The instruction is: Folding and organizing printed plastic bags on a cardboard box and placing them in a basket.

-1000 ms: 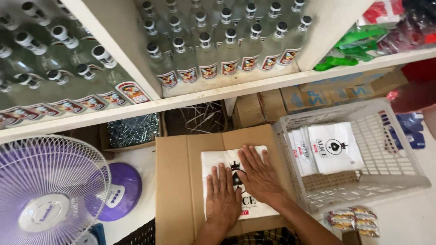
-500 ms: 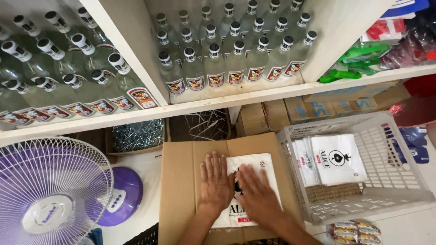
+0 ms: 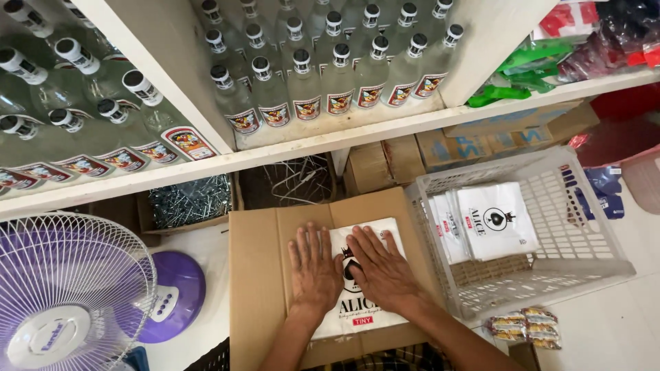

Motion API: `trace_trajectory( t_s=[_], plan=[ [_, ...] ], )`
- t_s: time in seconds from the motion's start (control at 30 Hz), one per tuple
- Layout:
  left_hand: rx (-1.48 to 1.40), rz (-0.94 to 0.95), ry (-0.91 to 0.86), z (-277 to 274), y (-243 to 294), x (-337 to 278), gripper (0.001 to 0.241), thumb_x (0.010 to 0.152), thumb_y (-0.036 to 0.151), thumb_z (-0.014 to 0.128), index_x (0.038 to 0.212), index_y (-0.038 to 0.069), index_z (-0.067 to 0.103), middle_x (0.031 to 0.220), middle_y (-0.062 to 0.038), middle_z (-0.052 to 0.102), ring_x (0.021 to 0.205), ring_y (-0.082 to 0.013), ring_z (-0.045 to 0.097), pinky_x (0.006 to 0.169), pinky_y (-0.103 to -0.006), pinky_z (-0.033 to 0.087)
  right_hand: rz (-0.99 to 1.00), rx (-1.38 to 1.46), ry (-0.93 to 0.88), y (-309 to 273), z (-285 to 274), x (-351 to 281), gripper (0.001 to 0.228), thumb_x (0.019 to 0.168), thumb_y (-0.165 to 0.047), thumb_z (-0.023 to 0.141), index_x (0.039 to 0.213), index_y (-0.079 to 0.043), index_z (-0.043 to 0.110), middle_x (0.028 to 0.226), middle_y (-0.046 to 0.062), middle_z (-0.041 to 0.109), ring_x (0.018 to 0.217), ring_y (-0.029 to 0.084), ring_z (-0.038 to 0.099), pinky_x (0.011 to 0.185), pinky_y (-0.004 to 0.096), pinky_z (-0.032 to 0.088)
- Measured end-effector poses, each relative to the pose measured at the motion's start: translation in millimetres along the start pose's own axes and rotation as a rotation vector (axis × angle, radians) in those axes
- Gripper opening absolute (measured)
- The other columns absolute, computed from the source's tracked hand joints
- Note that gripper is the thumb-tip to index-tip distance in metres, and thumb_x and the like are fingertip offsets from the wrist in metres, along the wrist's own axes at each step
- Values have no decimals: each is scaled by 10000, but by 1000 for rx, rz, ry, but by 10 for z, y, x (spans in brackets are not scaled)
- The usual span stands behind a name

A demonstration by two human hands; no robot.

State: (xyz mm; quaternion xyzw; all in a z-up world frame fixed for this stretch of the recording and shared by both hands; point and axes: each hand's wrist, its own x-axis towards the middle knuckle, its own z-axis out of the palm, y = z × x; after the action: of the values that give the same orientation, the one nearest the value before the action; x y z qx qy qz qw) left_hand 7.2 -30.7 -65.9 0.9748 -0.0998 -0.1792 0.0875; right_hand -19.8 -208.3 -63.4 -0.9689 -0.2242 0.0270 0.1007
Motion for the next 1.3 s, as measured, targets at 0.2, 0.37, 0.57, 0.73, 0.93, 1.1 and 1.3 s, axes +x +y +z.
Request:
trace_trajectory(
  t_s=[0.2, 0.37, 0.57, 0.73, 0.93, 1.1, 1.3],
  plan=[
    [1, 25, 49, -44, 6, -14, 710, 1035, 433, 326, 1587, 25, 148, 1672, -209, 38, 1539, -395, -19, 1209, -568, -11, 71, 10, -2, 86, 38, 95, 658, 1038, -415, 391, 1567, -35, 300, 1665, 166, 210, 1546, 290, 149, 1213, 551, 65],
    [22, 11, 55, -35, 40, -87, 705, 1037, 439, 331, 1584, 28, 164, 1671, -210, 60, 1543, -396, 4, 1213, -576, -5, 114, -25, 27, 119, 69, 127, 687, 1026, -433, 385, 1561, -13, 289, 1659, 176, 209, 1546, 297, 148, 1215, 556, 57],
    [25, 260, 325, 172, 245, -476, 770, 1007, 487, 332, 1565, -30, 218, 1655, -222, 162, 1539, -378, 80, 1225, -558, 29, 155, -1, -64, 97, 62, 112, 688, 1033, -453, 375, 1554, -15, 271, 1651, 189, 187, 1535, 325, 129, 1199, 574, 51],
    [5, 352, 466, 382, 50, -322, 728, 1012, 519, 274, 1536, 17, 222, 1620, -205, 156, 1522, -331, 113, 1211, -563, 73, 115, 0, 77, 125, 101, 52, 642, 1037, -374, 364, 1564, -13, 305, 1664, 186, 221, 1547, 319, 159, 1223, 553, 91],
    [118, 207, 50, -150, 9, -107, 702, 1035, 479, 287, 1585, 61, 159, 1666, -191, 77, 1542, -353, 30, 1204, -562, 40, 167, 108, 61, 49, 11, 14, 591, 1039, -340, 411, 1534, -19, 374, 1647, 217, 274, 1541, 335, 199, 1234, 543, 123],
    [132, 179, -94, -226, 0, -100, 747, 1014, 467, 344, 1609, 74, 119, 1712, -191, 15, 1543, -353, -32, 1215, -549, 12, -35, 27, 21, -303, -45, -219, 661, 1015, -333, 449, 1545, 35, 307, 1628, 208, 270, 1538, 364, 177, 1210, 598, 80],
    [54, 233, 151, 108, -112, -46, 706, 1012, 444, 364, 1588, 64, 210, 1705, -205, 92, 1548, -377, 25, 1184, -567, 47, -20, 59, -73, -126, -34, -79, 716, 1035, -392, 423, 1567, 52, 240, 1658, 230, 158, 1541, 345, 104, 1218, 582, 45]
  ],
)
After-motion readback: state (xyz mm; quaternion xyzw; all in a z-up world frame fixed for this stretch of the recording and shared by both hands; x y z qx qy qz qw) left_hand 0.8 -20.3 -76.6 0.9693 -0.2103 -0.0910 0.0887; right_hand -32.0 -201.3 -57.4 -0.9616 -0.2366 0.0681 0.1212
